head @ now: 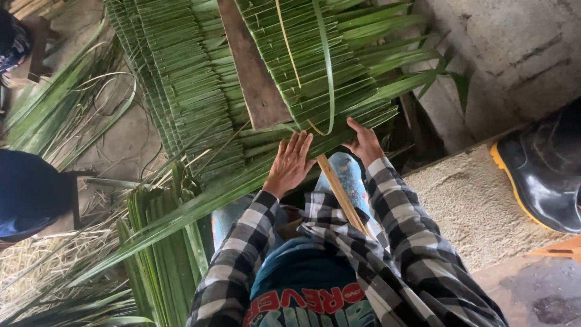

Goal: Weaving palm leaves onto a wooden frame to create thatched roofing panels

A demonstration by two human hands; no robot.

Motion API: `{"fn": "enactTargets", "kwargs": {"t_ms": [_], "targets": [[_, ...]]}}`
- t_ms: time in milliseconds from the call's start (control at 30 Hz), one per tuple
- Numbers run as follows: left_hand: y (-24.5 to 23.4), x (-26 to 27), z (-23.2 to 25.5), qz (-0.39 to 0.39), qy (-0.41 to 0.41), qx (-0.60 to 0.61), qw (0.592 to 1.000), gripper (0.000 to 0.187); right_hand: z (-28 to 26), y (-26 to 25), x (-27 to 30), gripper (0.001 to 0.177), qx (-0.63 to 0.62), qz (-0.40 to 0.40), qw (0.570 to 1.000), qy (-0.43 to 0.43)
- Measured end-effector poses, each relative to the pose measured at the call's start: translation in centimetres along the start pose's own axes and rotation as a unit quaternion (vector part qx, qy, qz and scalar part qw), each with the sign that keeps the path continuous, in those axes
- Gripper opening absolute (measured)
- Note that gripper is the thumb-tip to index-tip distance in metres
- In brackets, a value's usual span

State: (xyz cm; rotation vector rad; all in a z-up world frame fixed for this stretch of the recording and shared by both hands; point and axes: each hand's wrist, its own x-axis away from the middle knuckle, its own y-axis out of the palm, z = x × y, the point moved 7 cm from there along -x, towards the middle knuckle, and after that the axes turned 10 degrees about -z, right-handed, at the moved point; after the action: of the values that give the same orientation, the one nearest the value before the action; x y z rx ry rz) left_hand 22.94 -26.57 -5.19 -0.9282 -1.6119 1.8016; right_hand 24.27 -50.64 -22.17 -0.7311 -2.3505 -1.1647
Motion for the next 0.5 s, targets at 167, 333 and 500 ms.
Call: {"fn": "enactTargets", "kwargs": {"t_ms": [167,333,500], "targets": [[0.3,-0.1,0.1,-0.007,-0.004,-0.013,1.0,0.067,0.2,1.1,1.7,0.056,0.042,0.003,0.999,-0.012],[0.6,-0.3,-0.1,-0.006,-0.016,-0.005,1.0,0.068,-0.4,6.7,8.0,0.065,0.039,-0.002,0.999,-0.011],[1.3,-0.2,-0.2,-0.013,-0.024,0.015,1.0,0.068,4.2,5.0,5.1,0.062,0.049,-0.016,0.998,0.041]]}}
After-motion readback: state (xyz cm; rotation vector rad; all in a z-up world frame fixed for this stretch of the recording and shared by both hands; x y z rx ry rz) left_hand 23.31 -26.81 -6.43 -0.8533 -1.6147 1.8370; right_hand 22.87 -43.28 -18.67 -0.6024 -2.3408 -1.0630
